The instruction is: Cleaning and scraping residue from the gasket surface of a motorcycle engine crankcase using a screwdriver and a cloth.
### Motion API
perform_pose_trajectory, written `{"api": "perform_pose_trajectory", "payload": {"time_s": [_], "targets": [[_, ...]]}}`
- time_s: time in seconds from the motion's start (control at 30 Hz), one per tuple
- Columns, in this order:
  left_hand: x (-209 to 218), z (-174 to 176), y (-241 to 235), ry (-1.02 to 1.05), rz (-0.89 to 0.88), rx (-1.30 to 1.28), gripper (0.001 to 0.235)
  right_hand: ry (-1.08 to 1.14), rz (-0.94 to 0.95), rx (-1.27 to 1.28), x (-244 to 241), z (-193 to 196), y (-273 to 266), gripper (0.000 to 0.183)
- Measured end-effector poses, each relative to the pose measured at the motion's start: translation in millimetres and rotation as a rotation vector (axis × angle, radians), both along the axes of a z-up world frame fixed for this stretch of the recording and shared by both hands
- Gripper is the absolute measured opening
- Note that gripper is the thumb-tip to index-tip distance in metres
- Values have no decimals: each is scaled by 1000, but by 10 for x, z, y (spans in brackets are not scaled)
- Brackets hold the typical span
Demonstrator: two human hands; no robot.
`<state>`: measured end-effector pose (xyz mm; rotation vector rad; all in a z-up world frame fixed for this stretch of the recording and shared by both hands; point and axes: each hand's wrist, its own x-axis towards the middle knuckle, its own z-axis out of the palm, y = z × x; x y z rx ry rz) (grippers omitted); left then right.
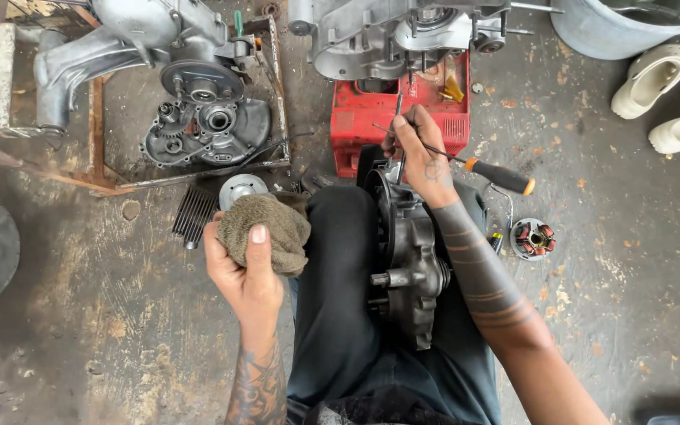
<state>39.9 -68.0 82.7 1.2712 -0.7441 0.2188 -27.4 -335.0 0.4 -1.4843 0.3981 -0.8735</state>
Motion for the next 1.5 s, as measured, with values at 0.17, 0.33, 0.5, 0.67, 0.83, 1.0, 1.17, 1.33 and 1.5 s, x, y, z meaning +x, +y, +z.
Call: {"api": "perform_pose_trajectory", "payload": {"time_s": [0.17, 0.33, 0.5, 0.67, 0.83, 1.0, 1.17, 1.33, 1.5], "targets": [[-96, 80, -150, 46, -40, 40, 19, 69, 31, 74, 80, -113, -36, 24], [-129, 95, -230, 75, -76, 77, 18, 189, -31, 163, 196, -193, -44, 25], [-181, 30, -315, 104, -130, 127, 19, 319, -48, 138, 125, -15, -64, 28], [-225, -23, -348, 127, -213, 174, 17, -11, -53, 486, -105, -22, 51, 20], [-256, -32, -372, 180, -284, 180, 12, -141, 31, 456, -193, -268, -135, 23], [-179, 97, -398, 137, -484, 306, 11, -151, -127, 246, -394, -220, -148, 21], [-194, 305, -607, -164, -604, 516, 19, -263, -102, 289, -687, 108, -38, 18], [-202, 178, -838, -434, -695, 756, 41, -343, -89, 299, -794, 352, 66, 12], [14, 210, -718, -627, -459, 842, 54, -195, -51, 78, -858, 359, 69, 11]]}}
